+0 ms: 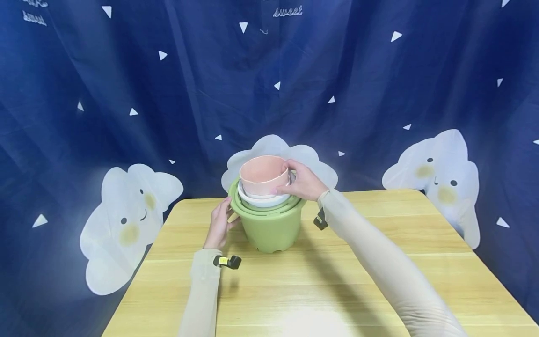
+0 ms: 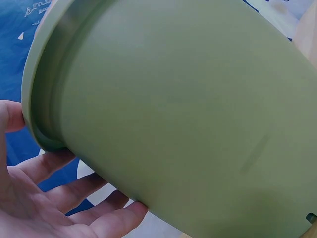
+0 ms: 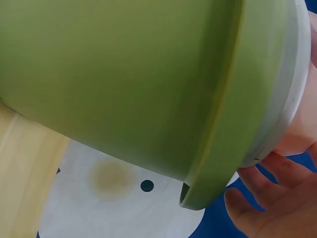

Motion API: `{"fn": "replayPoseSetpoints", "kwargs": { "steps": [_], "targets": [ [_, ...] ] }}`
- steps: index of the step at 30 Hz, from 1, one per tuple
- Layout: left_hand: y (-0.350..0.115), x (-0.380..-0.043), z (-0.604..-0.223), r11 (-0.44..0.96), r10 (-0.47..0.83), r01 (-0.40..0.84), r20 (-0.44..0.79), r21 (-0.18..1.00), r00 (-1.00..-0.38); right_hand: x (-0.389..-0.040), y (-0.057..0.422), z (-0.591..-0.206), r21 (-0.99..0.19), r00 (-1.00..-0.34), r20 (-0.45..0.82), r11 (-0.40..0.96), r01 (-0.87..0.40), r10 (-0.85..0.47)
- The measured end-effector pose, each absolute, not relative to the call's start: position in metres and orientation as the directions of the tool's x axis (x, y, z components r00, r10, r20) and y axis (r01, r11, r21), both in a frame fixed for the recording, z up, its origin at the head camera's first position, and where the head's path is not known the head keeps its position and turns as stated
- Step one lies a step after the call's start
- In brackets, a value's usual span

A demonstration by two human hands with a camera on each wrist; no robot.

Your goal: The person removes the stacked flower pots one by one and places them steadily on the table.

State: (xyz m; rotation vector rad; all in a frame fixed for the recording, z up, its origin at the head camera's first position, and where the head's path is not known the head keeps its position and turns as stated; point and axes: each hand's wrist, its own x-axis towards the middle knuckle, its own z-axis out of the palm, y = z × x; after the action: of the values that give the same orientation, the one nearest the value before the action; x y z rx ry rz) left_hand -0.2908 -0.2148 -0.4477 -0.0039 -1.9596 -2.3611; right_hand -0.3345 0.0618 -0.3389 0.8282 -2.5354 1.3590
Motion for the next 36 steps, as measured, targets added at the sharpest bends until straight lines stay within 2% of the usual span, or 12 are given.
{"fn": "replayPoseSetpoints", "kwargs": {
  "steps": [9,21,36],
  "targets": [
    [-0.2151,-0.2909,-0.4478,-0.184,-0.061,0.06,0.049,0.981,-0.997,-0.3341,0.0601,-0.3305,-0.815,-0.846,0.381,0.296,-0.498,-0.374],
    [-0.2157,-0.2918,-0.449,-0.192,-0.066,0.056,0.044,0.98,-0.997,-0.3325,0.0574,-0.3314,-0.875,-0.859,0.381,0.167,-0.454,-0.343],
    [-0.2143,-0.2908,-0.4478,-0.184,-0.057,0.055,0.046,0.981,-0.997,-0.3308,0.0574,-0.3308,-0.902,-0.892,0.369,0.13,-0.411,-0.26]
  ]
}}
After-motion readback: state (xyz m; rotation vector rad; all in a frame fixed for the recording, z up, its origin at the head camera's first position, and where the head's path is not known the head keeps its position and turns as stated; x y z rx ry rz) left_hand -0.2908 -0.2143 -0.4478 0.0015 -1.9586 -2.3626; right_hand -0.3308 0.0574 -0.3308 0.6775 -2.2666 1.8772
